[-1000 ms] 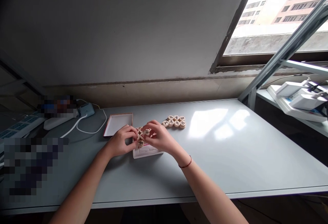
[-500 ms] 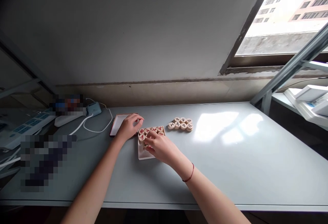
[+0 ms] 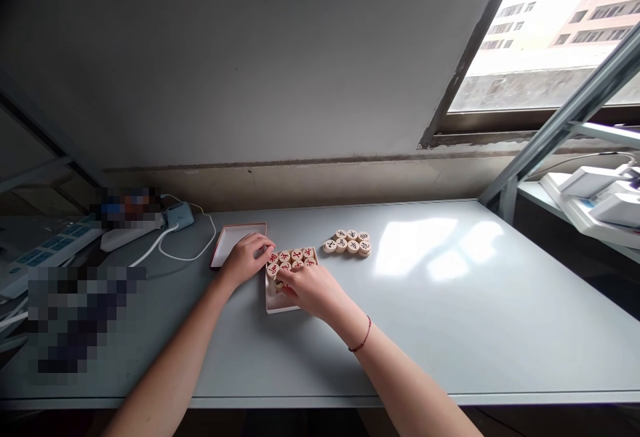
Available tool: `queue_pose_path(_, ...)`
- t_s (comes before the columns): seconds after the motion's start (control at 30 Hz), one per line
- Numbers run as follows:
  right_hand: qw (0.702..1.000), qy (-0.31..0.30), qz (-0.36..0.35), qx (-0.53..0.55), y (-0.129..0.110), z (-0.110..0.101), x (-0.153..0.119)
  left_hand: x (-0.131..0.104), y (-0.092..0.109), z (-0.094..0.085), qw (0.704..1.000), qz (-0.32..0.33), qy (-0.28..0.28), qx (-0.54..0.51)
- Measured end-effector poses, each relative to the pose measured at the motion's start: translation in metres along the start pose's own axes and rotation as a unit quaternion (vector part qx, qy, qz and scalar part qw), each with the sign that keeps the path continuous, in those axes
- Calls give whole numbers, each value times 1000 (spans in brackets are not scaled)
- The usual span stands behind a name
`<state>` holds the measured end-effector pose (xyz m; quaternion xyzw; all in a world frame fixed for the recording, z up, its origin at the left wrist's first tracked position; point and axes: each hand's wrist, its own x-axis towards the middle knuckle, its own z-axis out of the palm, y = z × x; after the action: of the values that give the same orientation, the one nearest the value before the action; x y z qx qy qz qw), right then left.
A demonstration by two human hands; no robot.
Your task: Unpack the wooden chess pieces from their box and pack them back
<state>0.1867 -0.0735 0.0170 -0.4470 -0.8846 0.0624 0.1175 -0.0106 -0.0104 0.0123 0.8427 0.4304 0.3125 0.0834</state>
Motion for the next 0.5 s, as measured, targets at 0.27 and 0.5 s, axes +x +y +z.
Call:
queue_pose_path(0.27, 1000, 7, -19, 9, -4, 2, 2, -2, 7, -1, 1000, 4, -14, -8)
queue_pose_path(0.5, 1000, -6, -13, 1, -7, 1, 3, -3, 7, 2, 1000, 7, -15, -14)
